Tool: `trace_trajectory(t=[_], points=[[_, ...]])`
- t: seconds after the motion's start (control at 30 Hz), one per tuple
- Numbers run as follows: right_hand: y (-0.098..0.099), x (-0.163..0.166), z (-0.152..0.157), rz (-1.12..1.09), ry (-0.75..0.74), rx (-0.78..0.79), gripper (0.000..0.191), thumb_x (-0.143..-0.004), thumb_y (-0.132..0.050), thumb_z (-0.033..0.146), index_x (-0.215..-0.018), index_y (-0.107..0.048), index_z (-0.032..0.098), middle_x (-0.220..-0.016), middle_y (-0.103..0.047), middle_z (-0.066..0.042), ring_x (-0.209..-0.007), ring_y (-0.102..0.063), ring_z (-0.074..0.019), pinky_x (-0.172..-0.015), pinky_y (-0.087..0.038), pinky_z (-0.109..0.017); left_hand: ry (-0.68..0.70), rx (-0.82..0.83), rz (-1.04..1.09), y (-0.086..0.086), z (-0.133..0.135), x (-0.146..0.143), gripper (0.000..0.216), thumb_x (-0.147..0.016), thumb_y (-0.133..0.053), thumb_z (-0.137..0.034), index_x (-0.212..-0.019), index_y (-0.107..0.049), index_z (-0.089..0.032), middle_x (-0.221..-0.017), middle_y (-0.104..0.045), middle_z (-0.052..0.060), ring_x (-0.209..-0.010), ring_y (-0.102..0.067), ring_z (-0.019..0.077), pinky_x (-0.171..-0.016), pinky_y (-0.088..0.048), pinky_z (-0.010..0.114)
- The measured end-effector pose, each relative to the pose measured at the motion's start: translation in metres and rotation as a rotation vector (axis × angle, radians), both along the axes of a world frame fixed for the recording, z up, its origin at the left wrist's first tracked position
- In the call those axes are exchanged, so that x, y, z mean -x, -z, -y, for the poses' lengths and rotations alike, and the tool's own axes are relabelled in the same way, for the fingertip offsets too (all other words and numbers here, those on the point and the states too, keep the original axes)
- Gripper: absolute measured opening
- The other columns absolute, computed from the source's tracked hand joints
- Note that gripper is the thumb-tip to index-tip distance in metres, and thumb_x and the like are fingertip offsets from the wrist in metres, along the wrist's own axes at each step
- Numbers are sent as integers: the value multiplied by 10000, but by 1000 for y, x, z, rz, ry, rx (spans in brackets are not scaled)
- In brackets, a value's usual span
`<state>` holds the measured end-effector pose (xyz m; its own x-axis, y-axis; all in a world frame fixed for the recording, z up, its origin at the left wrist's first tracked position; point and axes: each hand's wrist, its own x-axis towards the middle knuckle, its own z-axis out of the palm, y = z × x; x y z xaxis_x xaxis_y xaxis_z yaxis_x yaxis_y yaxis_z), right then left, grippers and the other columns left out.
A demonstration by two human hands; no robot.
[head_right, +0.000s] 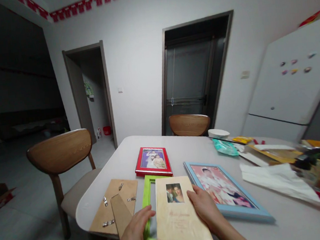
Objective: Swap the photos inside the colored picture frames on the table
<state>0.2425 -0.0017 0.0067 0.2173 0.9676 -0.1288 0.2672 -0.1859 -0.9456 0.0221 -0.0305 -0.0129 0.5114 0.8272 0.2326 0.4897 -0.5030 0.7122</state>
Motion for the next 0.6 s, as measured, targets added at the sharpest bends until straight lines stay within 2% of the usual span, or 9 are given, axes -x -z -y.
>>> trace_trajectory(t=[0.17, 0.3, 0.43, 0.6], points=[[13, 7, -12, -52, -83, -22, 494, -670, -346, 256, -1123, -464, 97, -833, -672, -79, -632, -627, -183, -551, -464, -260, 77, -112, -121, 14, -3, 1, 602, -550, -666, -191, -1108, -463, -89, -1252, -400, 201, -1175, -328, 291, -960, -294, 434], [16, 9, -18, 27, -33, -59, 528, -648, -343, 234, -1144, -456, 91, -835, -672, -76, -625, -627, -175, -544, -461, -247, 80, -167, -125, 21, -6, 2, 615, -584, -667, -241, -1134, -435, -94, -1247, -407, 204, -1173, -334, 294, -950, -312, 435], [12, 10, -18, 116, 24, -74, 506, -636, -346, 234, -1096, -511, 103, -820, -675, -79, -616, -624, -178, -529, -452, -238, 55, -161, -143, 22, -8, 0, 678, -510, -717, -237, -1124, -452, -127, -1228, -439, 185, -1139, -380, 314, -933, -331, 457], [10, 13, -17, 185, -38, -104, 437, -635, -372, 254, -997, -584, 134, -824, -676, -74, -655, -622, -197, -563, -453, -255, 68, -145, -236, 18, -10, -1, 667, -518, -721, -260, -1118, -466, -119, -1245, -419, 187, -1159, -352, 311, -947, -315, 452]])
